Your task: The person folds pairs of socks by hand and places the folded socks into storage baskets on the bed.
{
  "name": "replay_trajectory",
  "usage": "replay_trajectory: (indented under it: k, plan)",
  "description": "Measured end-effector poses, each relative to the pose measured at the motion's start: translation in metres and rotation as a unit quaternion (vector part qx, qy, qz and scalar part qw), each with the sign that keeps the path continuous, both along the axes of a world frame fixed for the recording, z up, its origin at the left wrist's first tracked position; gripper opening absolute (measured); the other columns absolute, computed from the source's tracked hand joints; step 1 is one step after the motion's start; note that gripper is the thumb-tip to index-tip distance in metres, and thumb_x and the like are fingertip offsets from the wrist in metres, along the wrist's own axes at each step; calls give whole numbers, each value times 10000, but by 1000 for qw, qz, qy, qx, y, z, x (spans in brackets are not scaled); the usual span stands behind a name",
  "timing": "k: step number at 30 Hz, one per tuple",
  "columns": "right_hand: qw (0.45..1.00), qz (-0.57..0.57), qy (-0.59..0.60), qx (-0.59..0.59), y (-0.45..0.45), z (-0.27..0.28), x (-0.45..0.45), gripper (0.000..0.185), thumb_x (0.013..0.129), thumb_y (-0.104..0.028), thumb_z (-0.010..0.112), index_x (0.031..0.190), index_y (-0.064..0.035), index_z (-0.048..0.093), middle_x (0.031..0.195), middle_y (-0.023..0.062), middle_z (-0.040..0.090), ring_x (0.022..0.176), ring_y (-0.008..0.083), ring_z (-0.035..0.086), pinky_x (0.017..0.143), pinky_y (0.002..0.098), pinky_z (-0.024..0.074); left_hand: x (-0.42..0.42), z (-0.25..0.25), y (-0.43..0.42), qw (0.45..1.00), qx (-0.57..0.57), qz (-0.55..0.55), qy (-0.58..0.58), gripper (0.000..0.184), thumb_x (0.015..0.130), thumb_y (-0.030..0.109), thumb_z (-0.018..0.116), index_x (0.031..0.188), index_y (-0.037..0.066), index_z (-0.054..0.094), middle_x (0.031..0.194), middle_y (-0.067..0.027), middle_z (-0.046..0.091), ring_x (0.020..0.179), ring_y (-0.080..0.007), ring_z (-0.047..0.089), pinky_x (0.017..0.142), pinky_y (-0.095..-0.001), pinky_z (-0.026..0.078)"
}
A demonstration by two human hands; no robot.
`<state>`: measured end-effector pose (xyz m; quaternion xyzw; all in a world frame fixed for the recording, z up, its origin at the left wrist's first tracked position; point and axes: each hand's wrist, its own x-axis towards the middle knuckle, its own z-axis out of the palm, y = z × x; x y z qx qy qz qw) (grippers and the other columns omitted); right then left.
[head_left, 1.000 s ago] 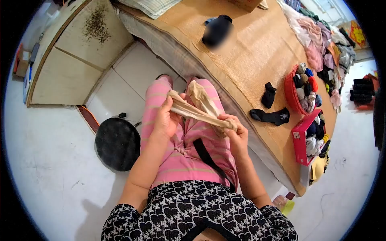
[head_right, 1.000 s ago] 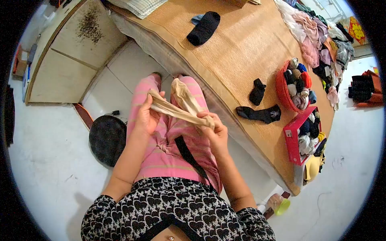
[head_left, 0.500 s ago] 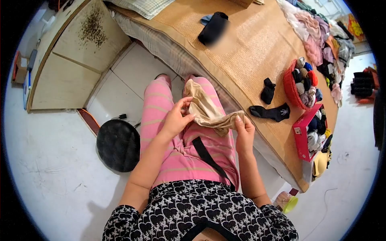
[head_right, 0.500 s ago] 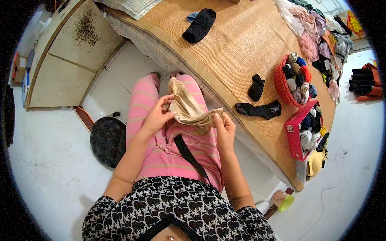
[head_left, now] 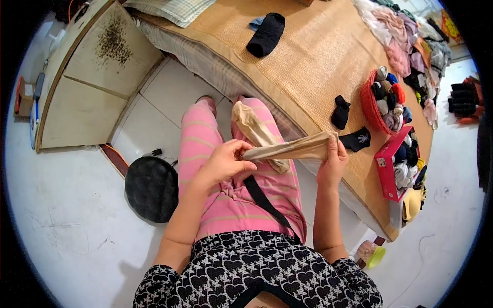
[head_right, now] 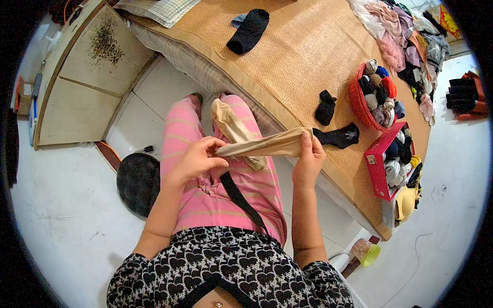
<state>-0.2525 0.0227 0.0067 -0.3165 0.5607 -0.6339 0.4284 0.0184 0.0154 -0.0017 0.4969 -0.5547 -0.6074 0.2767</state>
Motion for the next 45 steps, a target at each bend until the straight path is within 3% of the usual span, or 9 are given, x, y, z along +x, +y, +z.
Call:
replay_trajectory:
  k: [5, 8, 12, 18, 21, 26, 33, 39, 45]
  plan:
    - [1000, -14, 23, -14, -8, 10, -1, 220, 928, -220, 617, 949, -9, 679, 836, -34, 616, 755, 39, 514, 689, 188, 399, 4, -23, -2, 996, -56, -10, -69, 129, 806, 107, 701, 856, 1, 648, 826, -22, 578, 757, -126, 556, 661, -290, 457]
    - [998, -37, 32, 30, -8, 0, -3, 168, 930, -193, 606, 937, -32, 653, 807, -15, 622, 672, 52, 556, 578, 195, 436, 9, -33, -20, 974, 9, 155, 167, 172, 914, 173, 606, 837, 21, 592, 771, 10, 561, 695, -64, 510, 611, -225, 412]
    - [995, 23, 4, 100, 4, -5, 17, 127, 908, -179, 621, 865, -63, 592, 733, -14, 590, 543, 39, 494, 423, 200, 362, 14, -41, -66, 959, 48, 209, 184, 191, 934, 211, 587, 862, 34, 584, 761, 21, 561, 671, -49, 495, 607, -207, 402]
    - [975, 83, -13, 204, 27, -12, 53, 127, 893, -131, 640, 862, -58, 541, 637, 29, 589, 428, 87, 526, 367, 195, 357, 10, -64, -118, 979, -10, 202, -17, 242, 866, 254, 661, 874, 14, 637, 753, -10, 612, 696, -92, 537, 632, -257, 439]
    - [954, 145, 83, 247, 37, -37, 49, 141, 873, -109, 644, 885, -23, 532, 677, 5, 595, 522, 63, 510, 475, 215, 399, 5, -93, -119, 988, 42, 143, -28, 268, 847, 273, 685, 890, 12, 643, 782, -28, 629, 723, -110, 556, 659, -265, 450]
    - [943, 108, 212, 234, 36, -34, 45, 216, 817, -129, 708, 905, -17, 546, 750, -4, 559, 630, 76, 497, 572, 222, 422, 5, -106, -99, 979, 115, 158, -66, 627, 768, 319, 770, 1209, -20, 481, 1096, -139, 599, 948, -191, 594, 857, -286, 454]
    - [916, 160, 334, 153, 30, -58, 36, 246, 734, -140, 728, 873, -16, 568, 957, 101, 526, 816, 185, 535, 758, 301, 453, 4, -84, -93, 965, 189, 178, 18, 524, 724, 118, 797, 1144, -17, 514, 1014, -103, 618, 891, -178, 600, 793, -293, 479]
    - [944, 161, 224, 181, 28, -48, 38, 173, 757, -65, 663, 749, -29, 494, 782, 22, 527, 714, 114, 500, 656, 245, 418, -7, -86, -90, 957, 56, 261, 110, 241, 728, 0, 734, 920, 4, 587, 863, -50, 630, 761, -158, 594, 708, -277, 480]
    - [939, 183, 204, 207, 35, -49, 34, 169, 773, -86, 665, 764, -41, 503, 691, -17, 518, 644, 70, 470, 578, 229, 402, -31, -73, -74, 919, -310, 183, -162, 179, 683, -82, 578, 796, 54, 609, 862, -104, 554, 838, -309, 563, 725, -376, 475]
